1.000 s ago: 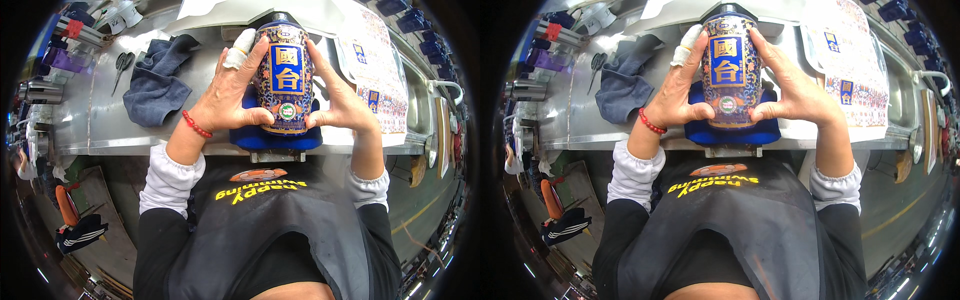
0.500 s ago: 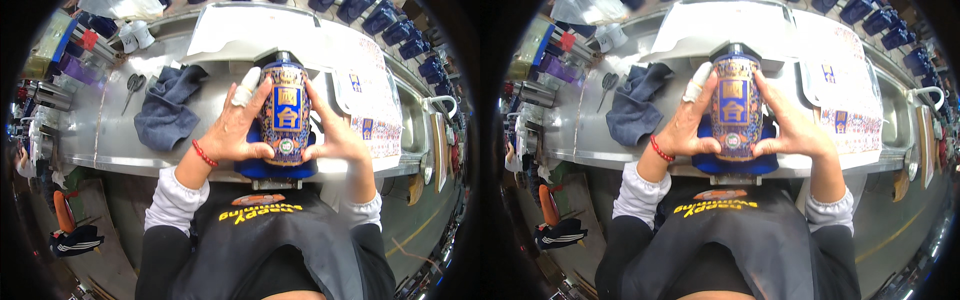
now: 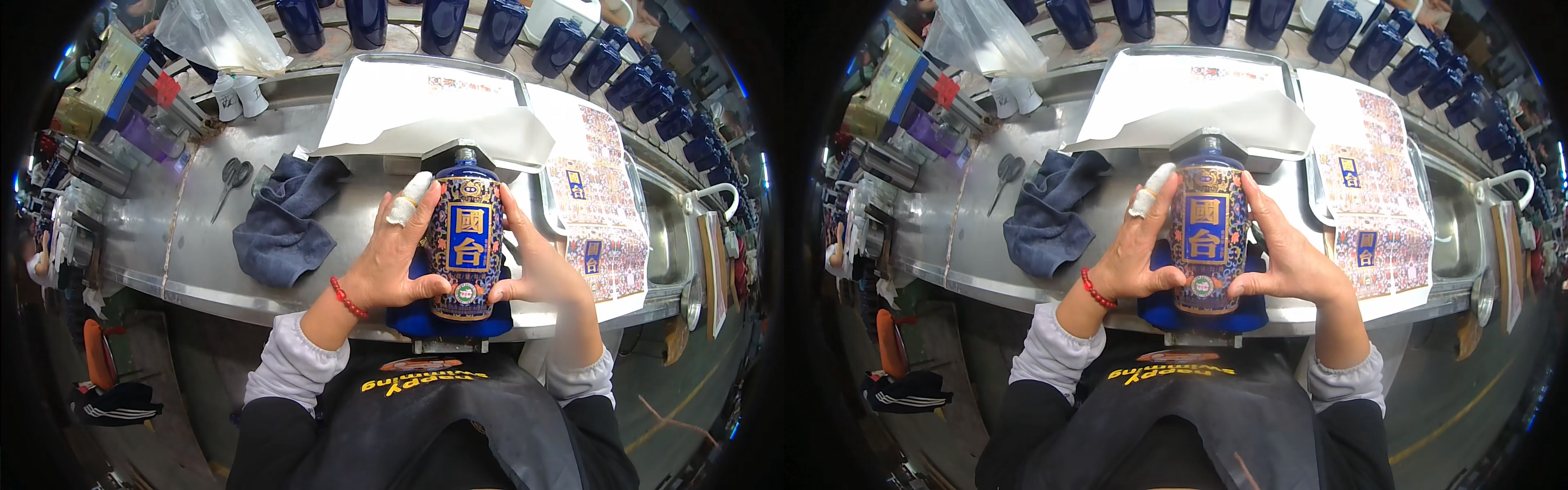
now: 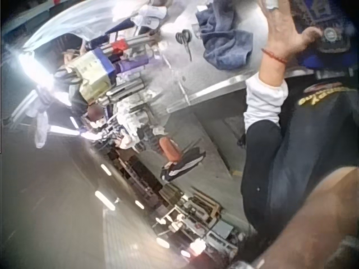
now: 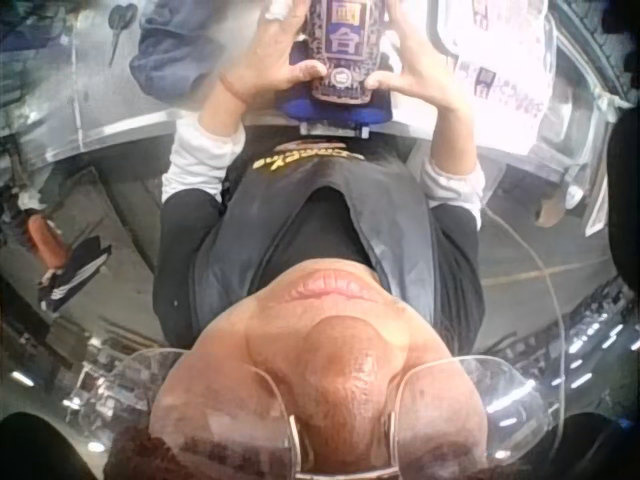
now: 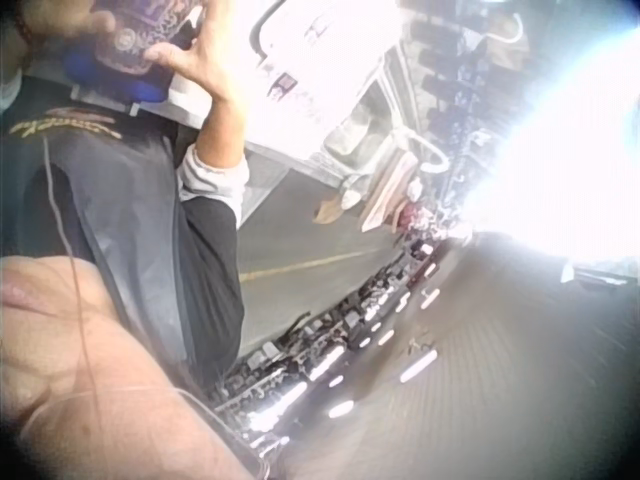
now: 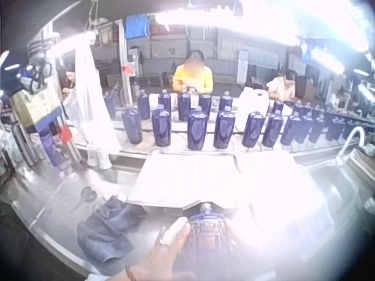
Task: The person applies decorative stickers to a blue cylindrical container using a green squeegee tool. They smooth the sticker surface, rotate the container to cover different sides, and handle multiple containers on the workbench.
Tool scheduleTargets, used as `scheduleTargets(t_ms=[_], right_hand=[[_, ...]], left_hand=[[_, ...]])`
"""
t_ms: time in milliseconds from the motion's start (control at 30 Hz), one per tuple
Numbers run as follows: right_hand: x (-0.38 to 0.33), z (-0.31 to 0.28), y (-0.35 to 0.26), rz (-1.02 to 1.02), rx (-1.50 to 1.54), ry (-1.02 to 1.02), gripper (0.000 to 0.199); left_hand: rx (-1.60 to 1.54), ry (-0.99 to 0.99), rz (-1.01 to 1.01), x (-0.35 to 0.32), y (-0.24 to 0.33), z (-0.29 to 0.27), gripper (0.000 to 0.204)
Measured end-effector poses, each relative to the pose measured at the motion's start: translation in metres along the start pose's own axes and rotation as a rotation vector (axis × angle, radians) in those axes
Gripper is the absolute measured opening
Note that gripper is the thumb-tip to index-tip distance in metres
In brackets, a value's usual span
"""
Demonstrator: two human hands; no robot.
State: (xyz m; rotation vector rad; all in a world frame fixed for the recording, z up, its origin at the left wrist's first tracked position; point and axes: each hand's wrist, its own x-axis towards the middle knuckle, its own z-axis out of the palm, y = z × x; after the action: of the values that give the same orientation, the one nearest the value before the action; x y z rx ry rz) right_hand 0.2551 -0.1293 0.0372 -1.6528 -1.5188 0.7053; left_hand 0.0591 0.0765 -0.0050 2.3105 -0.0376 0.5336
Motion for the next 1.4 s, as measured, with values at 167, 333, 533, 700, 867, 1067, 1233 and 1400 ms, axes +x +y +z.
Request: scheduleTargets(t_ms=[167, 333, 533, 700, 867, 1067, 1233, 1400], right_hand=[[0.0, -0.003, -0.001, 0.013, -0.002, -0.02, 0.144], [-0.003, -0.002, 0.004, 0.068, 0.067, -0.051, 0.149], [0.004, -0.009, -0.024, 0.022, -0.046, -0.006, 0.131], [0.01, -0.027, -0.063, -0.027, -0.439, 0.327, 0.043], [0.047, -0.029, -0.094, -0.287, -0.618, -0.279, 0.021], [0.086, -0.025, -0.112, -0.388, -1.116, 0.192, 0.018], [-0.019, 0.026, -0.09, -0.468, -0.26, -0.163, 0.022], [-0.043, 0.045, -0.065, -0.418, -0.688, 0.336, 0.032]], left_hand=[[0.006, -0.001, 0.015, 0.001, -0.002, -0.001, 0.121], [-0.043, 0.032, 0.05, 0.002, -0.006, 0.002, 0.128], [-0.034, 0.014, 0.035, 0.001, -0.008, 0.005, 0.131], [-0.044, 0.031, 0.074, 0.002, -0.007, 0.003, 0.132], [-0.024, -0.01, -0.052, -0.006, 0.001, 0.004, 0.137], [-0.162, 0.06, -0.142, -0.026, 0.016, 0.006, 0.127], [-0.04, 0.176, -0.053, -0.053, 0.035, 0.015, 0.109], [0.293, 0.146, 0.107, -0.062, 0.047, 0.037, 0.09]])
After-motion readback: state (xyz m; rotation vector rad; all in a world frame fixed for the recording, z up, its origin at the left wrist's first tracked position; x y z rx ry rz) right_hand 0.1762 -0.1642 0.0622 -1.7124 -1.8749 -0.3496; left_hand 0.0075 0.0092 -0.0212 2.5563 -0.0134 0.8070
